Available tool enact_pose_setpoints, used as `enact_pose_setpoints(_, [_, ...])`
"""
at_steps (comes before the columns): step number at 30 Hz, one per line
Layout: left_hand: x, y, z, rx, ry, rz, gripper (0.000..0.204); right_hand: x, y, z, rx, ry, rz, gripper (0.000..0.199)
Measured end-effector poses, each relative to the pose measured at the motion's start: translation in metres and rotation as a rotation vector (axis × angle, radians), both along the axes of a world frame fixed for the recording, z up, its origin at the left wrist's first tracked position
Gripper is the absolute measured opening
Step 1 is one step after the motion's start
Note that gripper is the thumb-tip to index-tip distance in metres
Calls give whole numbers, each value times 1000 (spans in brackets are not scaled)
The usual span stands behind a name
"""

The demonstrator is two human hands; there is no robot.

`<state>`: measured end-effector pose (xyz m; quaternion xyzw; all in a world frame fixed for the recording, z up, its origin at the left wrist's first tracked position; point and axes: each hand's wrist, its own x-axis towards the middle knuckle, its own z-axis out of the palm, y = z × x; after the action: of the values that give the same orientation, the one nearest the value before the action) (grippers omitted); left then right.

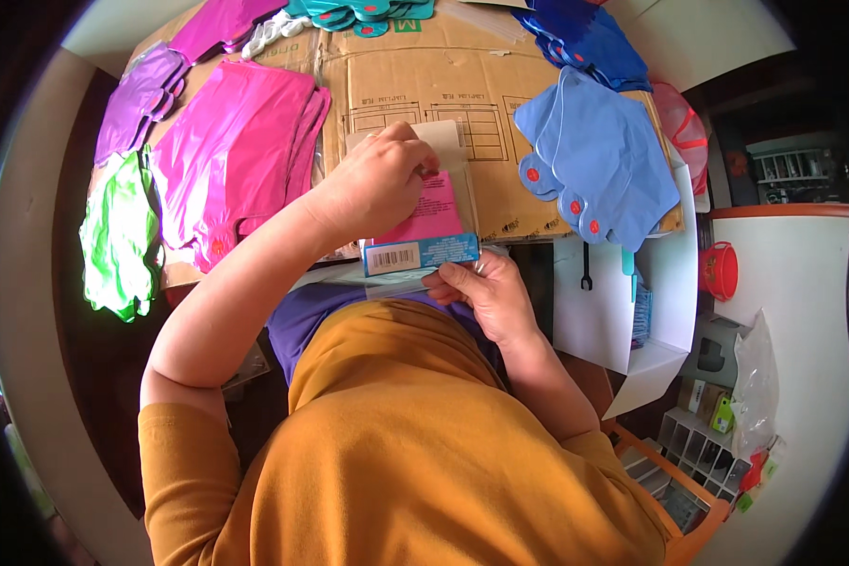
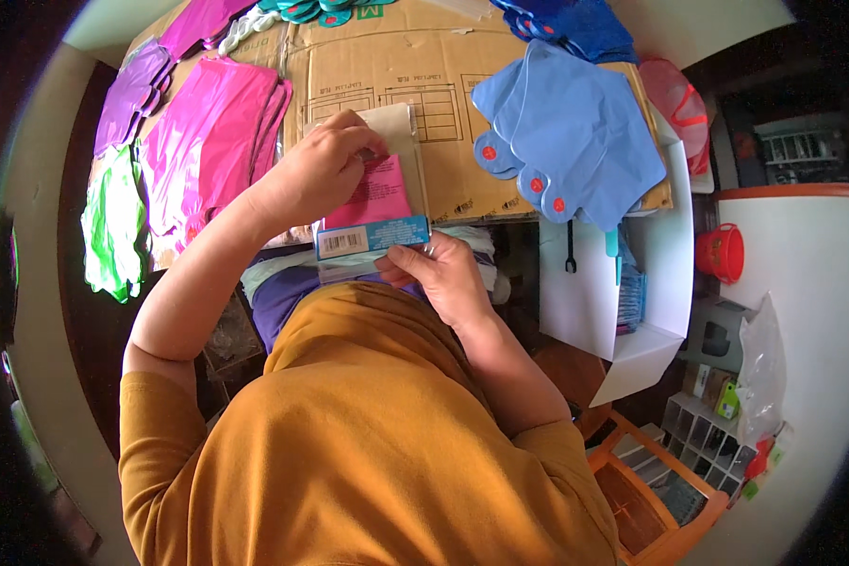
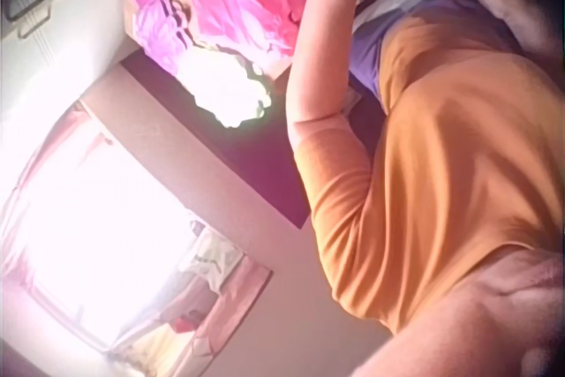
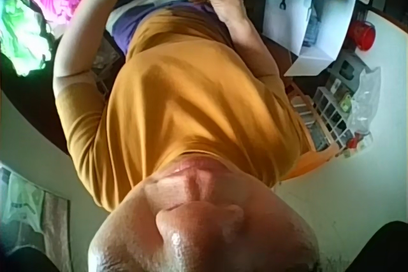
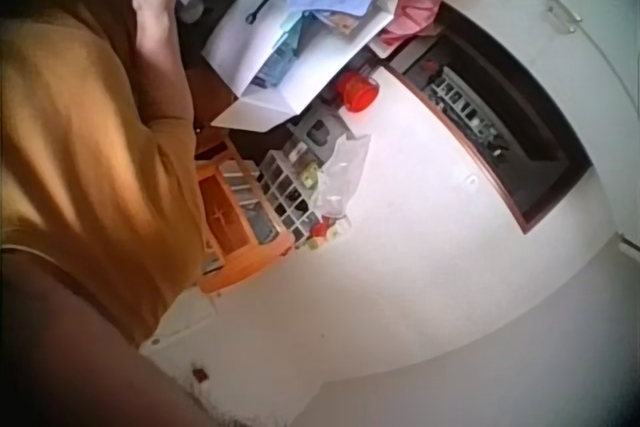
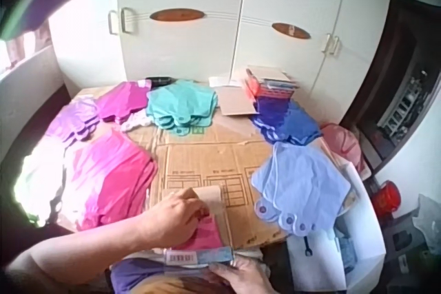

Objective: Folding colorful plastic bags and placing them into labeled paper envelopes.

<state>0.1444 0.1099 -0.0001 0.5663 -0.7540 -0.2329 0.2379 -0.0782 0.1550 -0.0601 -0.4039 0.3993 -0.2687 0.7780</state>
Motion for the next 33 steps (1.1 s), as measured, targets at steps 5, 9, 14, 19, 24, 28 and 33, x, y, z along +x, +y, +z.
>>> enact_pose_setpoints(5, [-1, 0, -2, 39, -36, -24, 27, 2, 1, 1, -77, 6, 4, 18])
enact_pose_setpoints(9, [0, 1, -11, -2, -17, -21, 32, 2, -1, 5, -87, 0, -3, 22])
enact_pose_setpoints(14, [3, 8, -20, -282, -51, -80, 45, -3, -2, 13, 97, -119, 4, 35])
enact_pose_setpoints(19, [14, 15, -14, -95, 369, 53, 44, 0, 3, 6, -10, 47, -22, 35])
enact_pose_setpoints(24, [29, 18, -16, -332, 367, 113, 26, 3, 6, 3, -44, 76, -86, 33])
enact_pose_setpoints(28, [18, 41, -6, -521, 182, 68, 24, 6, 7, 11, 3, 102, -127, 30])
enact_pose_setpoints(33, [2, 67, -7, -573, 5, -118, 30, 7, 6, 12, 58, 60, -147, 28])
